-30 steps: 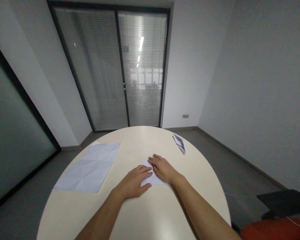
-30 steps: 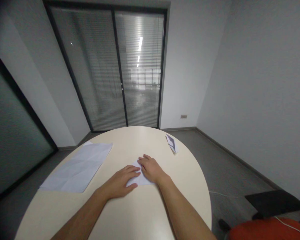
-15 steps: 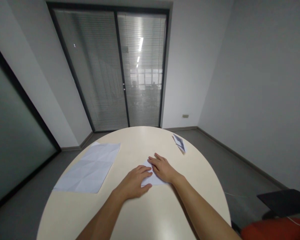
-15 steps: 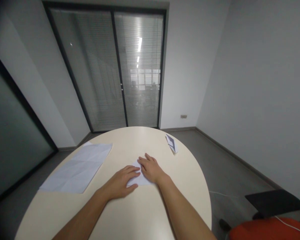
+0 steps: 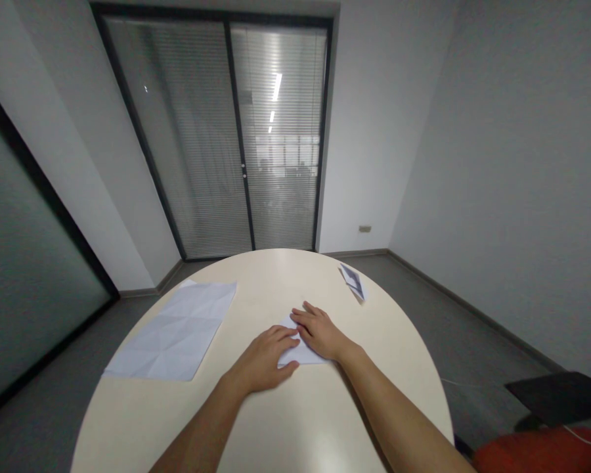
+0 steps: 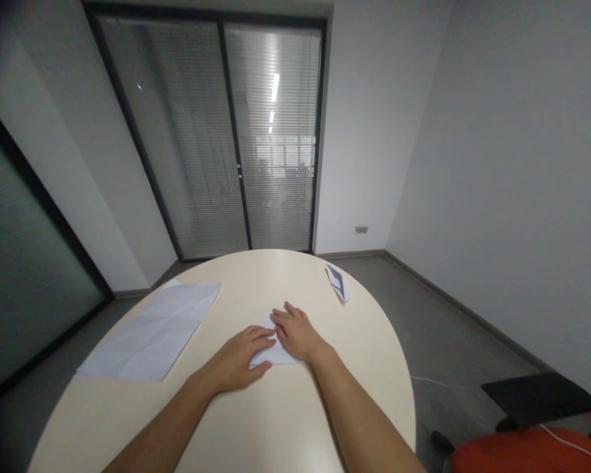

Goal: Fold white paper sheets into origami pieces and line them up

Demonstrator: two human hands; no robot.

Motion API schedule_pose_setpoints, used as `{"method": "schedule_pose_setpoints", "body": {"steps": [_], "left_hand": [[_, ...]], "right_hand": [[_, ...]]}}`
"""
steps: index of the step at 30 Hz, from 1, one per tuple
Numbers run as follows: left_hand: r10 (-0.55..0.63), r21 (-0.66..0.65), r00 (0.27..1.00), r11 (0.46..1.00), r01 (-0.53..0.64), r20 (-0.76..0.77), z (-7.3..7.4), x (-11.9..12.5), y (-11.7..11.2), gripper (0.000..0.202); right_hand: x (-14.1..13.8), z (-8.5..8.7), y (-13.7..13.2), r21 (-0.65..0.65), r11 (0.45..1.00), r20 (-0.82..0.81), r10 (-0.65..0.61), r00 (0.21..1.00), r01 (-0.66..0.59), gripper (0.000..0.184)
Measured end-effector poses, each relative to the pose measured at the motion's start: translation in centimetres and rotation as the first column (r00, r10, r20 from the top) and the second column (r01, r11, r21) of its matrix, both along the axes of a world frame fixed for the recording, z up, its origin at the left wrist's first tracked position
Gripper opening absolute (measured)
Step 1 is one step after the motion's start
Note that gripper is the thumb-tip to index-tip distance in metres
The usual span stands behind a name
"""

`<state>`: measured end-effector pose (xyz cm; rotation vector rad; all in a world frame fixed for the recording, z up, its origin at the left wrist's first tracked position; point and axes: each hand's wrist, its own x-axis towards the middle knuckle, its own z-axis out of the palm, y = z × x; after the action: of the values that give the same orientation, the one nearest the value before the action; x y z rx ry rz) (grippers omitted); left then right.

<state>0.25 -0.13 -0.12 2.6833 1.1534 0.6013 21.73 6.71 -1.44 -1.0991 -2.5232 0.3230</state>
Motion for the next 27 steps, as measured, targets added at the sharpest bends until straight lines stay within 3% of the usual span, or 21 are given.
{"method": "schedule_pose_setpoints", "body": {"steps": [11, 27], "left_hand": [[0.005, 0.005, 1.000, 1.000, -0.005, -0.010, 0.08, 0.08, -0.01, 0.043], [0.125, 0.034, 0.992, 0.992, -0.124, -0.029, -0.49, -0.01, 0.35, 0.041]], "right_hand": [[0.06, -0.27, 0.21, 0.007, 1.000, -0.001, 0.003, 1.000, -0.003, 0.046], [0.01, 0.20, -0.04, 0.003, 1.000, -0.005, -0.007, 1.000, 0.007, 0.041]]}}
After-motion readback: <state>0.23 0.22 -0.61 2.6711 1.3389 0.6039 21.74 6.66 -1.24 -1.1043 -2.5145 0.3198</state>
